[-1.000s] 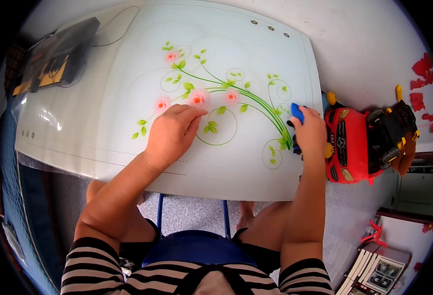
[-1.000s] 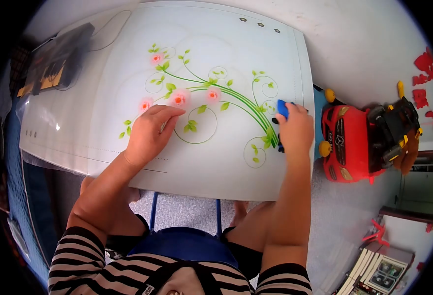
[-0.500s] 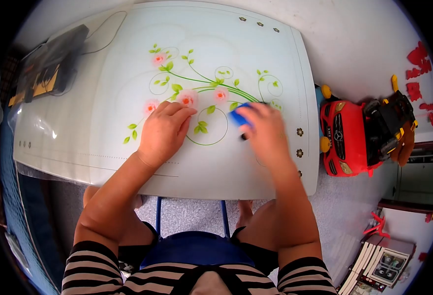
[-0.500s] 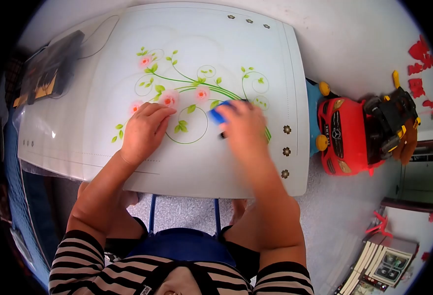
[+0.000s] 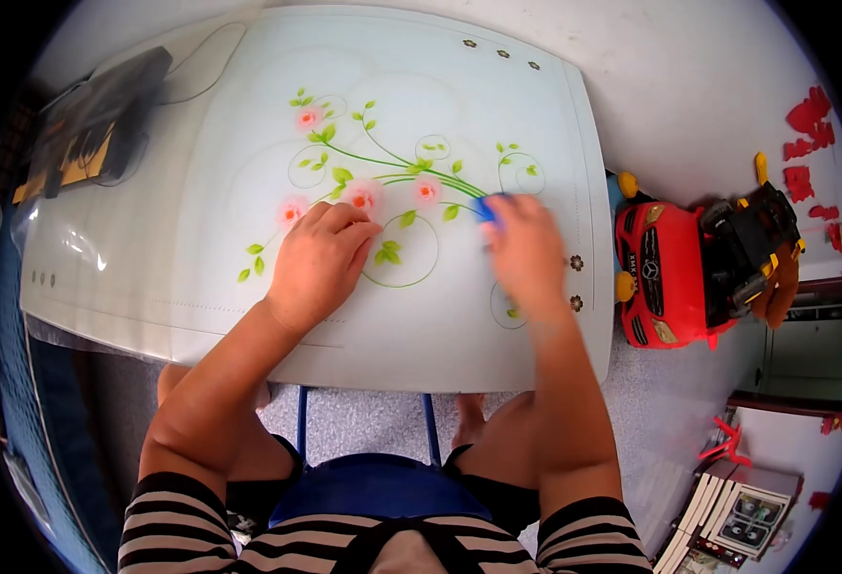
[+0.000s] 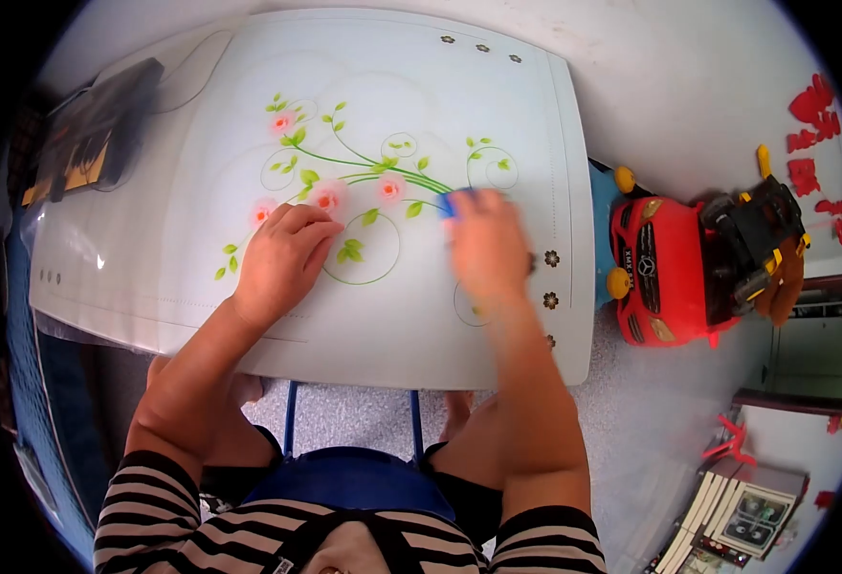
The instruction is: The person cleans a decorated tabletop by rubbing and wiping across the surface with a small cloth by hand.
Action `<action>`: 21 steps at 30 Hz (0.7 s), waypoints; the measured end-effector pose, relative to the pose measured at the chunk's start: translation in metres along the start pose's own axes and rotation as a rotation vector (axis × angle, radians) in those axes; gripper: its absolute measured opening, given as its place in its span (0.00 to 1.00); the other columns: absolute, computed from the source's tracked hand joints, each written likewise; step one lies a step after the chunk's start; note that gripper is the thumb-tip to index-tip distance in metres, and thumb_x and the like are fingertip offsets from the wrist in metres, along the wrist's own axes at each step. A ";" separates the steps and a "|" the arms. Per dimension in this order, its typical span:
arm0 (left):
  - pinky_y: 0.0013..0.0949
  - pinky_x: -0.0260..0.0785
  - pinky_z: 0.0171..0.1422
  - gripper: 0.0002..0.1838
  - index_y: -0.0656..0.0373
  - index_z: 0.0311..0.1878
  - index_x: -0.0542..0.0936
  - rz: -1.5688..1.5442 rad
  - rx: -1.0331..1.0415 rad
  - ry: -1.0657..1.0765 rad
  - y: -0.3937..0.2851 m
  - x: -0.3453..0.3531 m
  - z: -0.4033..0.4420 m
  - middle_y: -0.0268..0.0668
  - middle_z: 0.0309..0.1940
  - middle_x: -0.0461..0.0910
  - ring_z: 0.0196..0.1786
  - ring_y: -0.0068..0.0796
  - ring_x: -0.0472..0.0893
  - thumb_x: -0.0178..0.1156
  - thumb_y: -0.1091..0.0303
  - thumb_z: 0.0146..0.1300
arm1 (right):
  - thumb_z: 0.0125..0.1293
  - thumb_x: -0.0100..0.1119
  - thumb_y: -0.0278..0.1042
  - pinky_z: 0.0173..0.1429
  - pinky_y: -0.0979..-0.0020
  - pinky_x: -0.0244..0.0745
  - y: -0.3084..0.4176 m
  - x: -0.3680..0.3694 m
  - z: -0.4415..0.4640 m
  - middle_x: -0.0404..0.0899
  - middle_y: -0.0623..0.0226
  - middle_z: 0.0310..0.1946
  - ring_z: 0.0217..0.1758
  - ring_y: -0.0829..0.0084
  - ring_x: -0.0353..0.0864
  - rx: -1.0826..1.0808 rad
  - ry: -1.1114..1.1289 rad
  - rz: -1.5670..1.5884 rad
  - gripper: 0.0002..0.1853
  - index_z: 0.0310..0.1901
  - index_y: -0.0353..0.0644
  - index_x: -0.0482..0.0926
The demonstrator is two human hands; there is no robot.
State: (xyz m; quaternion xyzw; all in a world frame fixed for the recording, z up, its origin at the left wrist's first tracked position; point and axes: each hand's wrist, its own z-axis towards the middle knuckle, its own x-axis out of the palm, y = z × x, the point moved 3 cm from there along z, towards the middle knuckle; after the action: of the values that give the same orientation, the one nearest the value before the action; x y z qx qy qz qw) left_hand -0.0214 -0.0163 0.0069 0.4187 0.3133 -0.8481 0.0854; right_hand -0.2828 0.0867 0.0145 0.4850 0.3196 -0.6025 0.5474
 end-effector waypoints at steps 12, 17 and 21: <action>0.46 0.80 0.63 0.12 0.56 0.52 0.90 0.001 -0.015 0.030 -0.001 0.000 -0.001 0.38 0.53 0.86 0.58 0.46 0.84 0.71 0.76 0.67 | 0.75 0.71 0.35 0.64 0.52 0.83 -0.052 -0.042 0.001 0.86 0.57 0.59 0.61 0.50 0.86 0.315 0.107 -0.048 0.17 0.63 0.48 0.89; 0.46 0.79 0.63 0.11 0.54 0.52 0.90 0.002 -0.031 0.031 0.001 0.004 0.000 0.37 0.52 0.86 0.58 0.46 0.83 0.71 0.76 0.68 | 0.74 0.72 0.37 0.62 0.52 0.84 -0.084 -0.029 -0.005 0.86 0.57 0.56 0.59 0.49 0.86 0.397 0.164 -0.174 0.18 0.62 0.48 0.89; 0.46 0.79 0.63 0.11 0.53 0.52 0.90 0.004 -0.022 0.017 0.001 0.004 -0.001 0.37 0.52 0.85 0.57 0.46 0.83 0.71 0.76 0.68 | 0.70 0.73 0.36 0.60 0.53 0.85 0.012 -0.014 -0.008 0.86 0.62 0.56 0.57 0.53 0.86 -0.001 0.070 0.038 0.16 0.58 0.50 0.90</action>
State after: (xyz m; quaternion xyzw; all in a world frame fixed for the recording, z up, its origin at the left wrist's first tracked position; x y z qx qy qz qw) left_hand -0.0232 -0.0161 0.0033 0.4257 0.3224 -0.8408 0.0890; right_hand -0.2703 0.0965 0.0269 0.5114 0.3294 -0.5746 0.5476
